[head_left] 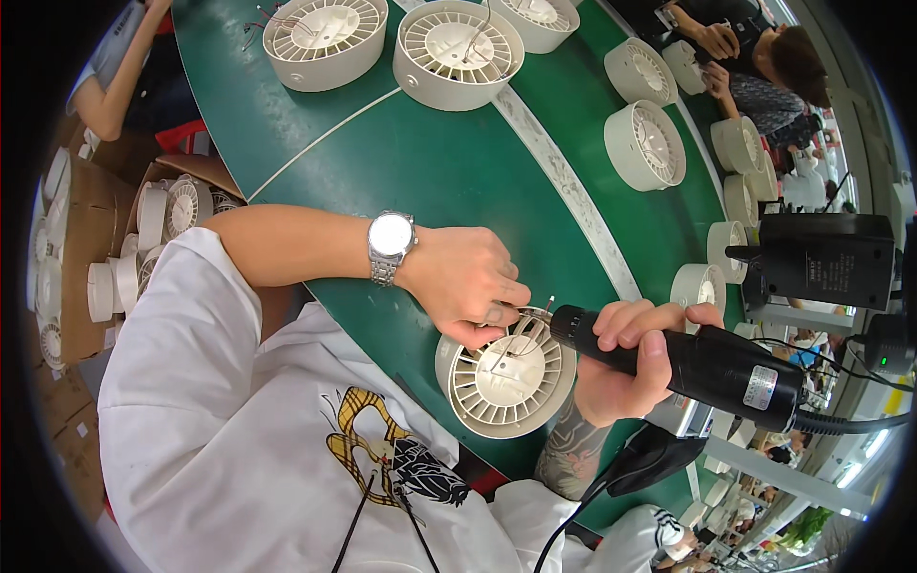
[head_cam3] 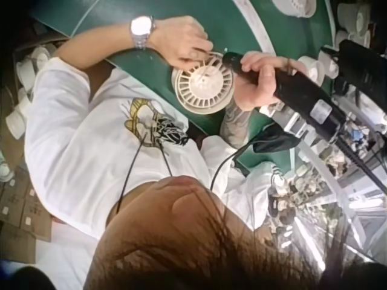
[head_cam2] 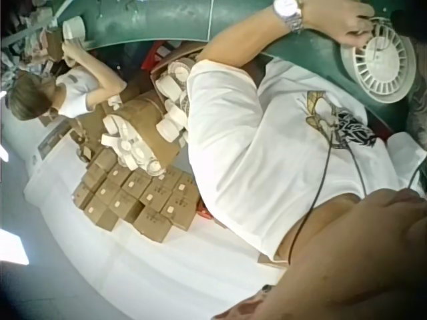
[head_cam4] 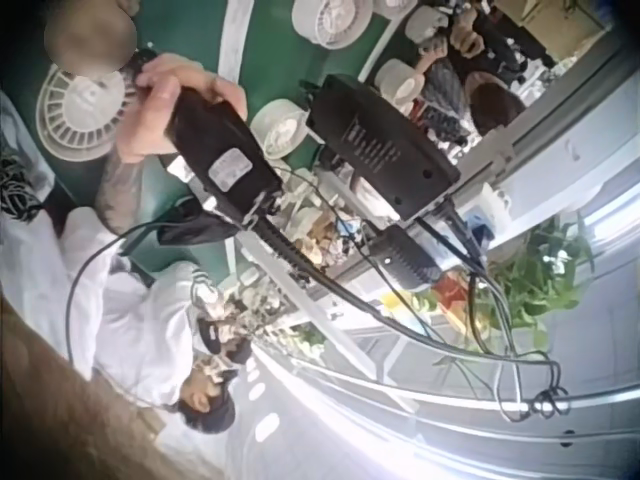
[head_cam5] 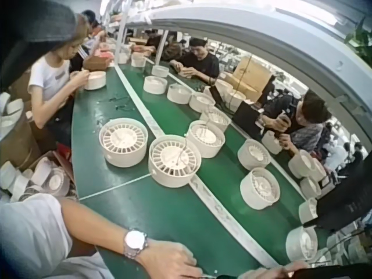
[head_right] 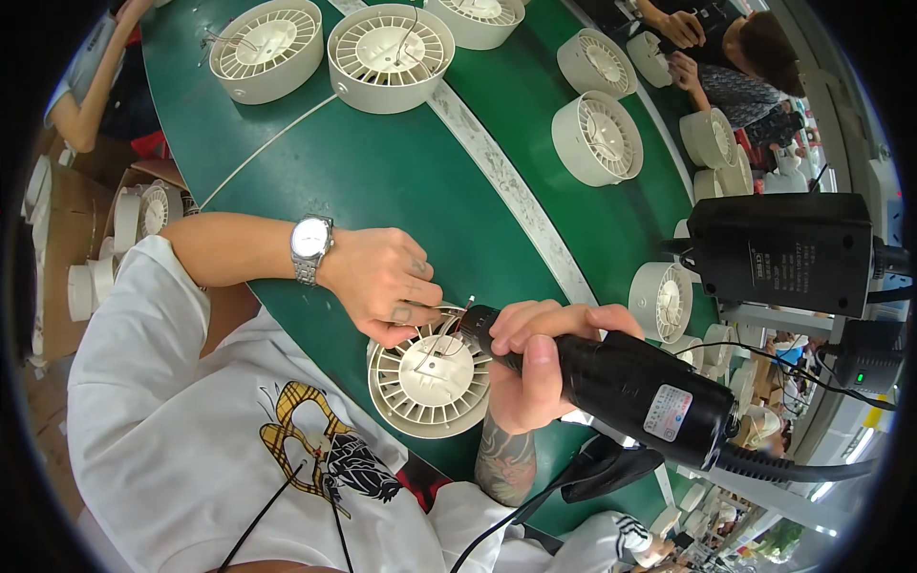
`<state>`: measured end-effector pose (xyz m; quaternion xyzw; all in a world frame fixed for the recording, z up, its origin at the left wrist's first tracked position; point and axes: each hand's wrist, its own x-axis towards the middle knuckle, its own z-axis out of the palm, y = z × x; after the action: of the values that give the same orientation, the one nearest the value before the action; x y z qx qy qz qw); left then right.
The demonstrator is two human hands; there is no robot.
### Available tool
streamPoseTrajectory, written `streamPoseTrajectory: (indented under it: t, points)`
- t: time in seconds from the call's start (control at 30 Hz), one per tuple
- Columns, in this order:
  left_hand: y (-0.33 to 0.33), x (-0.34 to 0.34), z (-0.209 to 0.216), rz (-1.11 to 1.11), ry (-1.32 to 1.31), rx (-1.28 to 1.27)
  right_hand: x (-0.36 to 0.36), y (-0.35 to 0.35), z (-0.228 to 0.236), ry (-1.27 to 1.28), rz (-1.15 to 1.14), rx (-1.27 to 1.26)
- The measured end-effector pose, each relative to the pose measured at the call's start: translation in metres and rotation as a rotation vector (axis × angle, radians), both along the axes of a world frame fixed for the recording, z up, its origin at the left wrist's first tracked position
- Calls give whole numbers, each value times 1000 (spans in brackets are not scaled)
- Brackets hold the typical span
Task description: Fastening screws into plastic fan housings on an assembly line using an electric screwdriver.
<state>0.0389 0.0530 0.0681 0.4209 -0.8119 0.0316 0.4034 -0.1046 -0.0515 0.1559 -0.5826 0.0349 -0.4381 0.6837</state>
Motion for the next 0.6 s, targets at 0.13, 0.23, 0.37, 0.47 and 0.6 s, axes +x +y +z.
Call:
streamPoseTrajectory:
  t: [0.13,0.23,0.37,0.47,0.6]
  points:
    - [0,0,-1,-4,-7,7,0,-2,-1,1,-25,8]
    - [0,-1,0,-1,21,29,0,-2,-3,0,-25,5]
    - [1,0,1,1,1,69,1,-3,-4,4,-19,-2]
    - [0,0,0,0,4,73,1,-4,-5,10,-15,-2]
    - [1,0,0,5,-4,84,0,-4,-4,12,-5,9]
